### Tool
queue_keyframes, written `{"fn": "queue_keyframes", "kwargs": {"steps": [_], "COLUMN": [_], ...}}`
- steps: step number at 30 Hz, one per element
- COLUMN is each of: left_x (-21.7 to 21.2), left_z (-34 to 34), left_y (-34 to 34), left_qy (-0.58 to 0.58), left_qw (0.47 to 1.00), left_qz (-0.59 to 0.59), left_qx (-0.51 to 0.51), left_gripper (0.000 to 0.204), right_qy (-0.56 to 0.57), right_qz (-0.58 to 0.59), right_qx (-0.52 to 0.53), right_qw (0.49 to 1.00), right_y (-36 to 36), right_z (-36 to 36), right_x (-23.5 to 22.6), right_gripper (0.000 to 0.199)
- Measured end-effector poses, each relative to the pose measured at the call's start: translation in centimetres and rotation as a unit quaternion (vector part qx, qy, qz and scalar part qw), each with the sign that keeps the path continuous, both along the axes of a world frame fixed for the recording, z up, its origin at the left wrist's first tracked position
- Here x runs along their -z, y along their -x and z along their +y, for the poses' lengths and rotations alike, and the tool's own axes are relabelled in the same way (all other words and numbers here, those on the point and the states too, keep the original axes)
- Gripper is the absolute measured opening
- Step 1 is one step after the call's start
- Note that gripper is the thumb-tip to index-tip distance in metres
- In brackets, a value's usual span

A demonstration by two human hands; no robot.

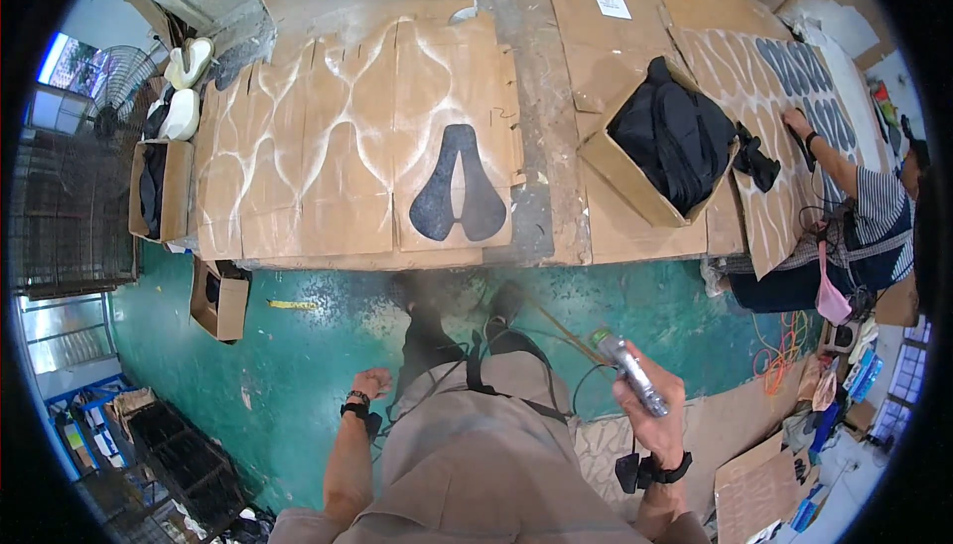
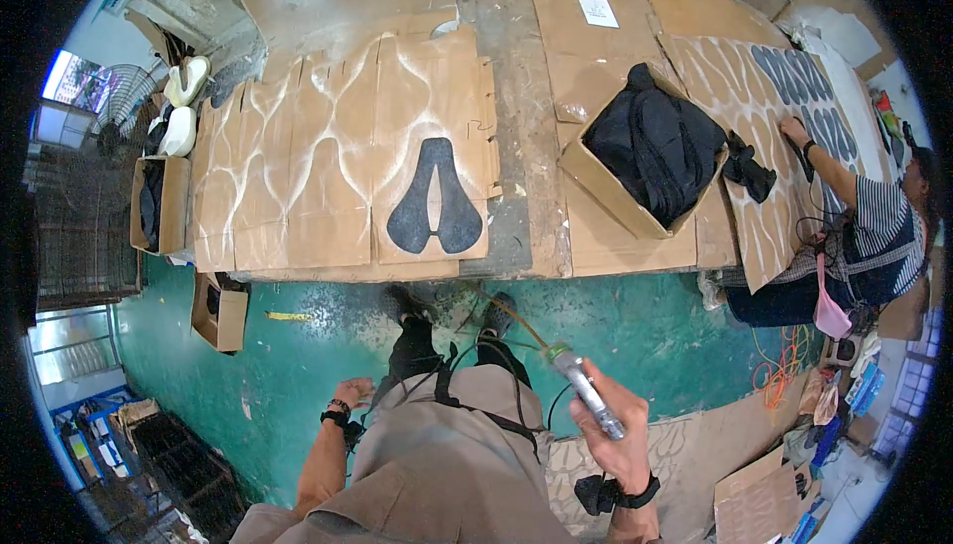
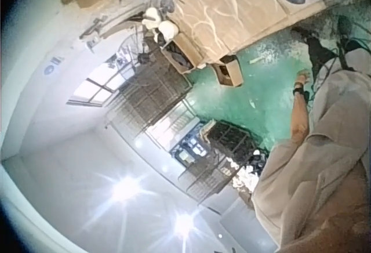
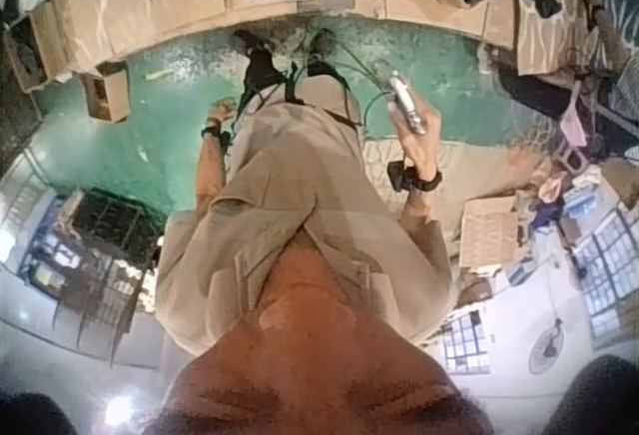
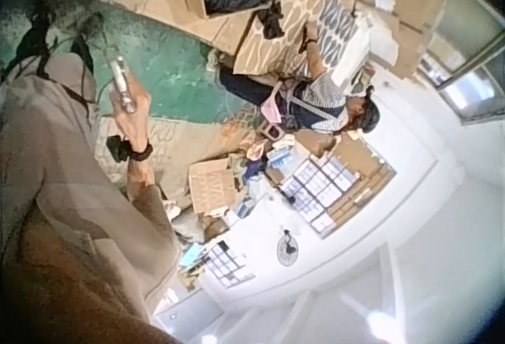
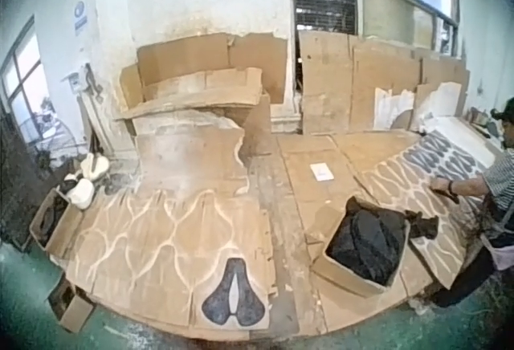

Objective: Arranging and checking bicycle saddle padding components on a workbench.

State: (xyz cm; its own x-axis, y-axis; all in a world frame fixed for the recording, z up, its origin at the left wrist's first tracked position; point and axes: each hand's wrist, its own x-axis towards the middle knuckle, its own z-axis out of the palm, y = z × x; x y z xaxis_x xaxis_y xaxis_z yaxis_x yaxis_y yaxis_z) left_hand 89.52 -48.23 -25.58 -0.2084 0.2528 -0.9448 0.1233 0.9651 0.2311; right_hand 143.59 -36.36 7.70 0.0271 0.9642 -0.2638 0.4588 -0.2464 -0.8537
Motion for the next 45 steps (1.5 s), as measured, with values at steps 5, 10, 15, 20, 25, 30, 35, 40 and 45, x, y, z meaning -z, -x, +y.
{"fn": "queue_keyframes", "kwargs": {"steps": [5, 10, 15, 20, 25, 30, 35, 40, 45], "left_x": [-0.7, -1.3, -0.4, 0.1, -0.1, -3.5, -6.4, -13.1, -18.1], "left_z": [1.1, 3.7, 3.9, 4.2, 6.2, 12.9, 22.5, 29.6, 35.7], "left_y": [0.2, -1.1, 0.5, 0.8, 6.4, 13.5, 25.8, 39.8, 51.7], "left_qy": [-0.019, -0.042, -0.085, -0.104, -0.182, -0.382, -0.469, -0.521, -0.526], "left_qw": [0.999, 0.999, 0.995, 0.992, 0.979, 0.915, 0.85, 0.749, 0.663], "left_qz": [-0.007, 0.021, 0.003, 0.069, 0.044, 0.103, 0.227, 0.383, 0.521], "left_qx": [-0.032, -0.018, -0.044, 0.028, -0.085, -0.077, -0.074, -0.142, -0.111], "left_gripper": [0.028, 0.026, 0.028, 0.029, 0.029, 0.031, 0.028, 0.023, 0.018], "right_qy": [0.034, 0.023, 0.002, -0.02, -0.037, -0.035, -0.05, -0.077, -0.006], "right_qz": [-0.052, -0.039, -0.027, -0.014, 0.011, -0.037, -0.099, -0.091, -0.115], "right_qx": [-0.05, 0.02, 0.014, -0.02, -0.042, -0.074, -0.146, -0.172, -0.16], "right_qw": [0.997, 0.999, 1.0, 1.0, 0.998, 0.996, 0.983, 0.978, 0.98], "right_y": [-0.4, -0.3, 1.3, 4.9, 11.6, 20.8, 29.6, 39.5, 45.2], "right_z": [0.5, 0.9, 2.4, 5.1, 8.1, 9.6, 10.3, 12.4, 12.1], "right_x": [-1.1, -0.7, -0.6, 0.3, 0.6, 1.3, 1.1, 1.1, 1.0], "right_gripper": [0.054, 0.051, 0.05, 0.048, 0.047, 0.049, 0.034, 0.043, 0.044]}}
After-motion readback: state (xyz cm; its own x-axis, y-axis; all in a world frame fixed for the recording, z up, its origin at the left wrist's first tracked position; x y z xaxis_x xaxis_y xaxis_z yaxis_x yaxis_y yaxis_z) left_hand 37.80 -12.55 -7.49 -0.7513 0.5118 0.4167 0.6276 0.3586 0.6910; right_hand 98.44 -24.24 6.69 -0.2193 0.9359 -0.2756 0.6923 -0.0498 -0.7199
